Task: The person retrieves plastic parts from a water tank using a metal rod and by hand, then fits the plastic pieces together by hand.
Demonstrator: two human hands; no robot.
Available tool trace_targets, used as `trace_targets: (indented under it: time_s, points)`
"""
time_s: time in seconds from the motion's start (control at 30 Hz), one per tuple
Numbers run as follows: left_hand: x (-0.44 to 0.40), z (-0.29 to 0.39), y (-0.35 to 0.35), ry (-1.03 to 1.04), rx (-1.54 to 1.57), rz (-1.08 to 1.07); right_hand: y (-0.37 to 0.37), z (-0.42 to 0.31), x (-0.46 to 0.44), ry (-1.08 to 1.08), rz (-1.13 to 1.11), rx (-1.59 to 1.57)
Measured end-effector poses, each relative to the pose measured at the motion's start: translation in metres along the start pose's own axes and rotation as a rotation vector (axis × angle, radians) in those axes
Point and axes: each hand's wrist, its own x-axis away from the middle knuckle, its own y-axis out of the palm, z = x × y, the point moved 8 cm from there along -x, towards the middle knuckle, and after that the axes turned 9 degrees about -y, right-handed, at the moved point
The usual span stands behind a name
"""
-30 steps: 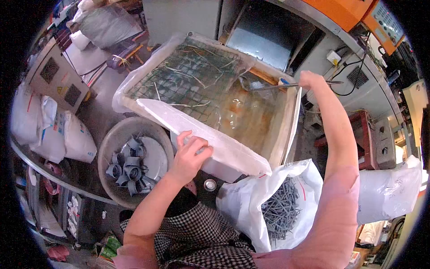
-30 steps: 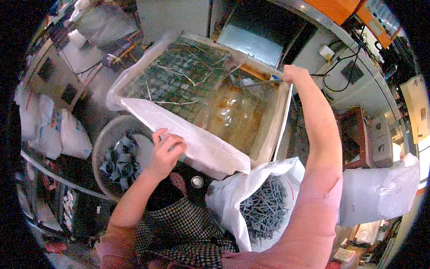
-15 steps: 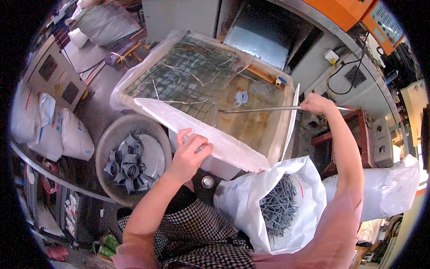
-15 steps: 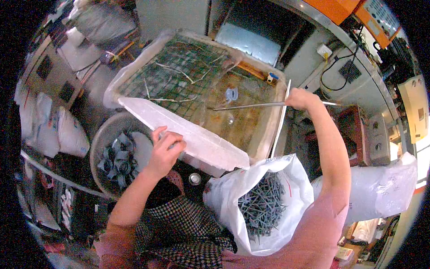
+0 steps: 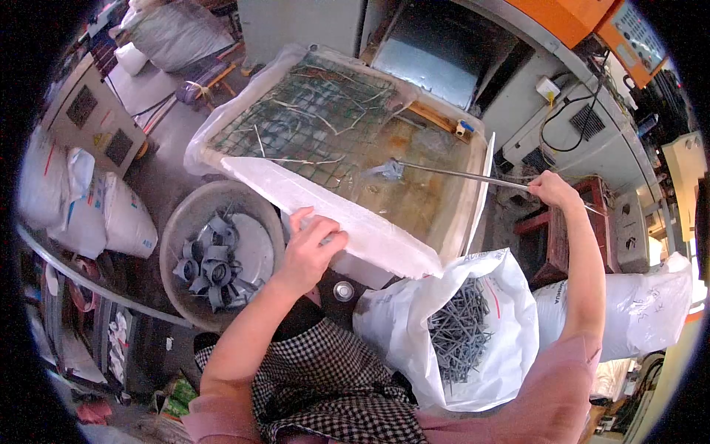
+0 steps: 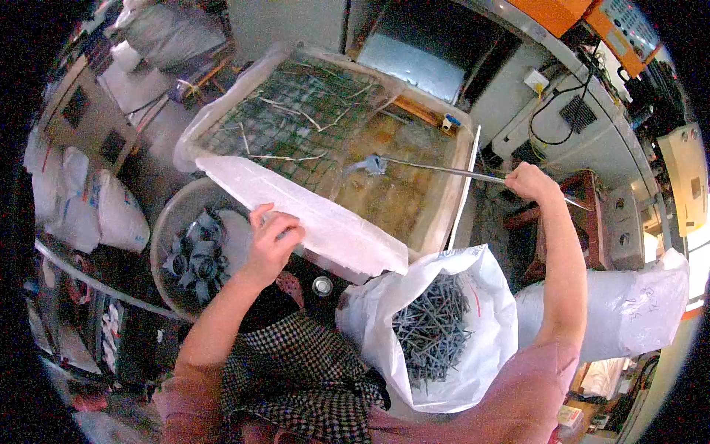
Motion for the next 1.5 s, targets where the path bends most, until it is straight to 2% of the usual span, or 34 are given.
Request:
trace_targets:
  time_s: [0.23, 0.33, 0.4, 0.43, 0.63, 0.73, 0.77, 0.93, 1.0, 1.03, 1.13, 1.17, 1.2, 1.27, 1.3, 1.5]
  points:
    - [0.005, 0.001, -0.008, -0.024, -0.01, -0.012, -0.003, -0.013, -0.001, -0.033, -0.078, -0.051]
    - [0.011, -0.003, -0.011, -0.042, -0.012, -0.018, -0.013, -0.008, 0.002, -0.125, -0.08, -0.068]
    - [0.016, -0.006, -0.011, -0.038, -0.012, 0.0, -0.017, -0.006, 0.014, -0.121, -0.193, -0.15]
    - [0.016, -0.005, -0.012, -0.045, -0.009, -0.003, -0.017, -0.002, 0.025, 0.031, -0.221, -0.256]
    - [0.019, -0.001, -0.008, -0.013, 0.024, -0.016, 0.011, -0.001, 0.04, 0.171, -0.284, -0.3]
    - [0.023, -0.003, -0.011, -0.019, 0.017, -0.009, 0.032, 0.006, 0.04, 0.182, -0.37, -0.449]
    - [0.023, -0.004, -0.012, -0.028, 0.011, -0.025, 0.04, 0.007, 0.039, 0.181, -0.415, -0.4]
    - [0.021, -0.003, -0.013, -0.032, 0.017, -0.045, 0.043, -0.001, 0.041, 0.233, -0.359, -0.357]
    - [0.024, -0.004, -0.015, -0.048, -0.008, -0.048, 0.035, 0.007, 0.049, 0.188, -0.358, -0.381]
    - [0.026, -0.005, -0.014, -0.046, -0.004, -0.054, 0.026, 0.002, 0.054, 0.048, -0.347, -0.331]
    - [0.029, -0.007, -0.014, -0.034, -0.004, -0.025, 0.009, -0.002, 0.074, 0.044, -0.412, -0.278]
    - [0.028, -0.006, -0.014, -0.03, 0.0, -0.027, 0.015, 0.001, 0.074, -0.042, -0.453, -0.257]
    - [0.028, -0.005, -0.014, -0.026, 0.005, -0.03, 0.019, 0.001, 0.073, -0.036, -0.454, -0.261]
    - [0.025, 0.0, -0.015, -0.018, 0.014, -0.027, 0.038, 0.004, 0.075, 0.149, -0.53, -0.369]
    - [0.023, 0.001, -0.016, -0.016, 0.019, -0.02, 0.049, 0.001, 0.073, 0.171, -0.549, -0.406]
    - [0.03, -0.005, -0.015, -0.026, 0.002, -0.046, 0.092, -0.001, 0.056, 0.106, -0.564, -0.49]
